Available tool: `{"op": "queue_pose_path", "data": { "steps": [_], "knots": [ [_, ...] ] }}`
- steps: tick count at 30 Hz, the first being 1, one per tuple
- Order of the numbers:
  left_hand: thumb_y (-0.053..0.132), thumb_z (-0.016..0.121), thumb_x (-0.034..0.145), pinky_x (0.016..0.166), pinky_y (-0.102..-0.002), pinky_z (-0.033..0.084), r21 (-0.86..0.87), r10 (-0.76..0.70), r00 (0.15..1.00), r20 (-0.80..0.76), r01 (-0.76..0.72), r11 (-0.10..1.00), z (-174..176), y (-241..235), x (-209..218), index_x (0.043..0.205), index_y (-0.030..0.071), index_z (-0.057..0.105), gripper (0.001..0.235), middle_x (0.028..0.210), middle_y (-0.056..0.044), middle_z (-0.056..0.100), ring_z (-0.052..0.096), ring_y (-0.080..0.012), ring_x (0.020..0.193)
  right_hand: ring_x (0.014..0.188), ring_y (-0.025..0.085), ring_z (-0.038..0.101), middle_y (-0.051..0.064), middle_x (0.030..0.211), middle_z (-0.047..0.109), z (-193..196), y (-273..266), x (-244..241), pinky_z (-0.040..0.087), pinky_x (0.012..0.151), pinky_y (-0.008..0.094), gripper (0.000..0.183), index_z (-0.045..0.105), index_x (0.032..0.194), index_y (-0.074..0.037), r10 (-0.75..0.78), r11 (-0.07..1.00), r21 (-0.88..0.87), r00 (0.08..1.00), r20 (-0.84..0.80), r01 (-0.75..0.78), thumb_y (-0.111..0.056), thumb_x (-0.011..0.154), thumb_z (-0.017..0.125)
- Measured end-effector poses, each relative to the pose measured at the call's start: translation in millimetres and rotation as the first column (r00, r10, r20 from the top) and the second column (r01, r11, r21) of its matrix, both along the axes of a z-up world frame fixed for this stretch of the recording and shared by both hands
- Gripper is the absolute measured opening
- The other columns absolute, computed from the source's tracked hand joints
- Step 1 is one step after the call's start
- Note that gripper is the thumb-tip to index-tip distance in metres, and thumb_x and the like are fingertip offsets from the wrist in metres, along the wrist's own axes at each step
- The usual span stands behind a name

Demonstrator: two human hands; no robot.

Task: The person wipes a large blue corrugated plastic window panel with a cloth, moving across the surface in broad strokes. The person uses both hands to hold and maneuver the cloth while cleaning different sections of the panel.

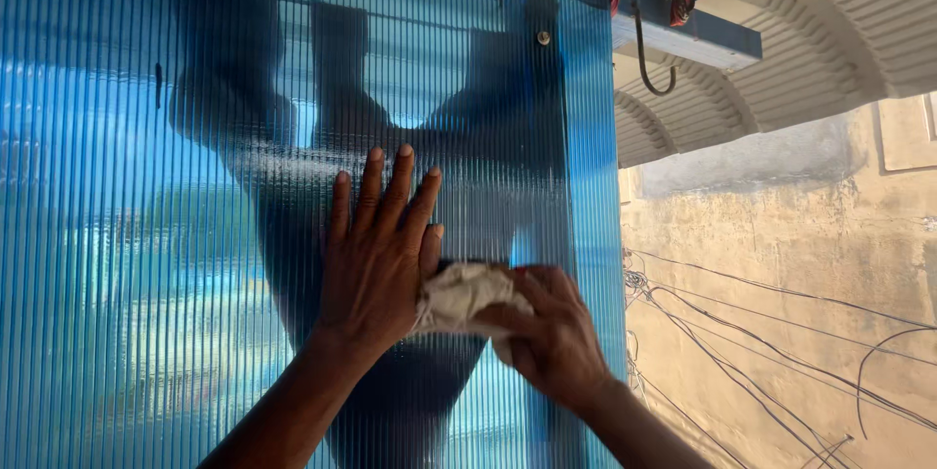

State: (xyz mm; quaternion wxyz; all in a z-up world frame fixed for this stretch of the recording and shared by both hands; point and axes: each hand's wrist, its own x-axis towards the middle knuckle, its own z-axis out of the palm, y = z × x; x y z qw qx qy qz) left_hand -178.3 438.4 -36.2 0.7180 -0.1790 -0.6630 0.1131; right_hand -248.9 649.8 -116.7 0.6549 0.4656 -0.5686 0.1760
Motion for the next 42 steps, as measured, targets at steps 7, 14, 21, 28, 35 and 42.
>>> {"op": "queue_pose_path", "data": {
  "steps": [7,14,21,28,35,42],
  "knots": [
    [0.033,0.038,0.109,0.126,-0.06,0.008,0.01,-0.013,0.998,-0.054,0.013,1.0,22,47,-30,0.154,0.008,0.046,0.052,0.166,-0.02,0.033,0.021,-0.0375,0.157,0.107,0.032,0.062,0.005,0.119,0.077,229,27,-23,0.053,0.095,0.045,0.044,0.077,0.122,-0.022,0.055,0.925,-0.364,0.988,-0.147,-0.106,0.002,0.086,0.069],
    [0.03,0.032,0.115,0.131,-0.054,0.011,0.053,-0.221,0.974,-0.044,0.223,0.973,40,47,-34,0.16,-0.004,0.04,0.057,0.167,-0.023,0.033,0.023,-0.037,0.159,0.097,0.025,0.062,0.002,0.105,0.075,43,50,-10,0.056,0.083,0.038,0.033,0.08,0.107,-0.022,0.084,0.979,-0.203,0.964,0.252,-0.032,0.0,0.082,0.077],
    [0.039,0.036,0.106,0.123,-0.06,0.011,-0.025,-0.003,1.0,-0.024,0.002,1.0,37,82,-38,0.148,0.004,0.046,0.055,0.161,-0.022,0.035,0.024,-0.0372,0.153,0.108,0.03,0.06,0.007,0.11,0.074,91,62,-31,0.052,0.093,0.043,0.042,0.075,0.117,-0.02,0.027,0.903,-0.429,0.998,0.056,0.0,-0.001,0.082,0.064],
    [0.038,0.039,0.101,0.121,-0.057,0.013,-0.128,0.037,0.999,-0.035,-0.041,0.991,86,79,-60,0.148,0.004,0.045,0.058,0.159,-0.016,0.038,0.027,-0.0335,0.15,0.106,0.038,0.059,0.011,0.114,0.069,247,47,-43,0.046,0.1,0.05,0.055,0.075,0.123,-0.026,-0.018,0.671,-0.736,0.994,0.104,0.089,0.001,0.077,0.064],
    [0.034,0.038,0.103,0.123,-0.053,0.014,-0.08,0.092,0.989,-0.115,-0.101,0.992,143,70,-62,0.149,0.003,0.043,0.056,0.16,-0.018,0.037,0.027,-0.0331,0.151,0.102,0.036,0.061,0.013,0.116,0.072,101,37,-26,0.053,0.088,0.049,0.044,0.072,0.115,-0.018,-0.052,0.849,-0.52,0.994,0.094,0.094,-0.001,0.076,0.066],
    [0.035,0.034,0.103,0.123,-0.052,0.014,-0.044,0.1,0.983,-0.156,-0.108,0.993,144,78,-77,0.151,0.003,0.038,0.058,0.162,-0.017,0.031,0.021,-0.0334,0.152,0.105,0.033,0.061,0.008,0.114,0.074,182,57,-49,0.054,0.088,0.049,0.055,0.074,0.125,-0.026,-0.046,0.775,-0.604,0.969,0.242,0.187,-0.001,0.078,0.061]
  ]
}}
